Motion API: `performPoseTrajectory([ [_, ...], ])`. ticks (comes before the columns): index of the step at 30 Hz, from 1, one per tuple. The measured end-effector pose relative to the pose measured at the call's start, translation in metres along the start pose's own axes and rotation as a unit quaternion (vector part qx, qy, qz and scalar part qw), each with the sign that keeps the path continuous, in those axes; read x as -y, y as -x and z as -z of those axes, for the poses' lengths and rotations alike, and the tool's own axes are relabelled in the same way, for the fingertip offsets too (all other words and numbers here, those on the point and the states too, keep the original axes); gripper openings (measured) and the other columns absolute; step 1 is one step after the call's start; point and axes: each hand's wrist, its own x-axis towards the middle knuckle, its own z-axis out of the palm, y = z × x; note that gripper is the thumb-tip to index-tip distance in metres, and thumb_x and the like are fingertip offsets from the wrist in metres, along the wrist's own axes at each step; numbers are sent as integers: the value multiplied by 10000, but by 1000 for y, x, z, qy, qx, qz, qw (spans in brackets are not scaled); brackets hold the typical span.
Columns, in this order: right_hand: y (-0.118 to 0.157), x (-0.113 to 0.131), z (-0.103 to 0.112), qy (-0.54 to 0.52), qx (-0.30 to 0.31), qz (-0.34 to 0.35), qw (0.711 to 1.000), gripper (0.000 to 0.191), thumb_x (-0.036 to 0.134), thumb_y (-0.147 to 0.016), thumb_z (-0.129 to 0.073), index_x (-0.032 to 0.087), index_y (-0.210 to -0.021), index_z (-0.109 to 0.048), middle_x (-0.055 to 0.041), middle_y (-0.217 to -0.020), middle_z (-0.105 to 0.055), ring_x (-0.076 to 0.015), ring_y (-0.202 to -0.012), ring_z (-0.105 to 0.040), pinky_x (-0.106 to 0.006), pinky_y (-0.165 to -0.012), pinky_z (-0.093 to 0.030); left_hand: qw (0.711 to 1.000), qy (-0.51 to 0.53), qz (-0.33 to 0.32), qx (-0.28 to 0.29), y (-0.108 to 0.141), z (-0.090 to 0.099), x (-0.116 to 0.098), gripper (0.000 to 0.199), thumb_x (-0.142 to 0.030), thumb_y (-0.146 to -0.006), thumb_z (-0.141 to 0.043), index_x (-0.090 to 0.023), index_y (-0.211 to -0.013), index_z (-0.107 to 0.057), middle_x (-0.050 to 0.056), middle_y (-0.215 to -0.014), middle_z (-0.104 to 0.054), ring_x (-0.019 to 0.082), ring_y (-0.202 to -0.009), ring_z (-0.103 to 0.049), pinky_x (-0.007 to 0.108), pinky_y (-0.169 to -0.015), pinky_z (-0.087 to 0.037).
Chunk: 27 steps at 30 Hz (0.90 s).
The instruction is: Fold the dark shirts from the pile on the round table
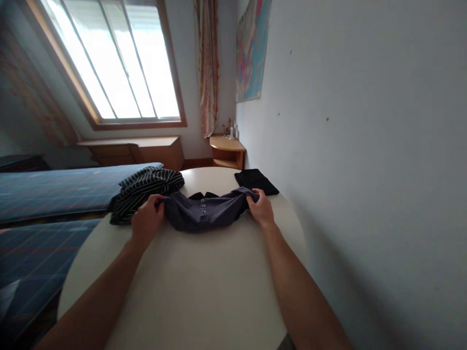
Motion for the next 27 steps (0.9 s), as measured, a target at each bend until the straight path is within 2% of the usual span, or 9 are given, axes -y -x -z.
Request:
performPoseTrajectory([
  [3,-1,-1,1,46,3,-33,998,375,513,-875,-577,181,-988,-709,-141,-969,-734,-293,-929,-682,-418,-858,-518,999,39,26,-20,-3,0,0,205,-302,-968,-526,-263,-1166,-560,50,-1069,-722,265,-927,-690,328,-754,-477],
  [6,-1,-2,2,61,16,-33,997,368,510,-898,-546,187,-905,-722,-132,-901,-739,-284,-866,-687,-390,-808,-515,996,70,34,-32,-5,-1,2,180,-298,-965,-536,-251,-1138,-552,49,-1077,-718,246,-953,-684,315,-779,-472],
  [15,-3,-4,0,60,15,-18,998,329,453,-914,-527,193,-925,-727,-120,-897,-745,-268,-836,-688,-358,-758,-505,997,71,33,-28,-5,-3,3,154,-310,-964,-528,-257,-1091,-596,45,-1057,-727,252,-950,-682,319,-787,-469],
  [27,-2,1,3,62,28,-30,997,328,434,-923,-526,179,-954,-730,-122,-928,-745,-267,-885,-685,-349,-786,-493,996,75,23,-39,-6,-6,5,144,-301,-949,-553,-256,-1071,-615,39,-1002,-734,255,-900,-687,310,-733,-449],
])
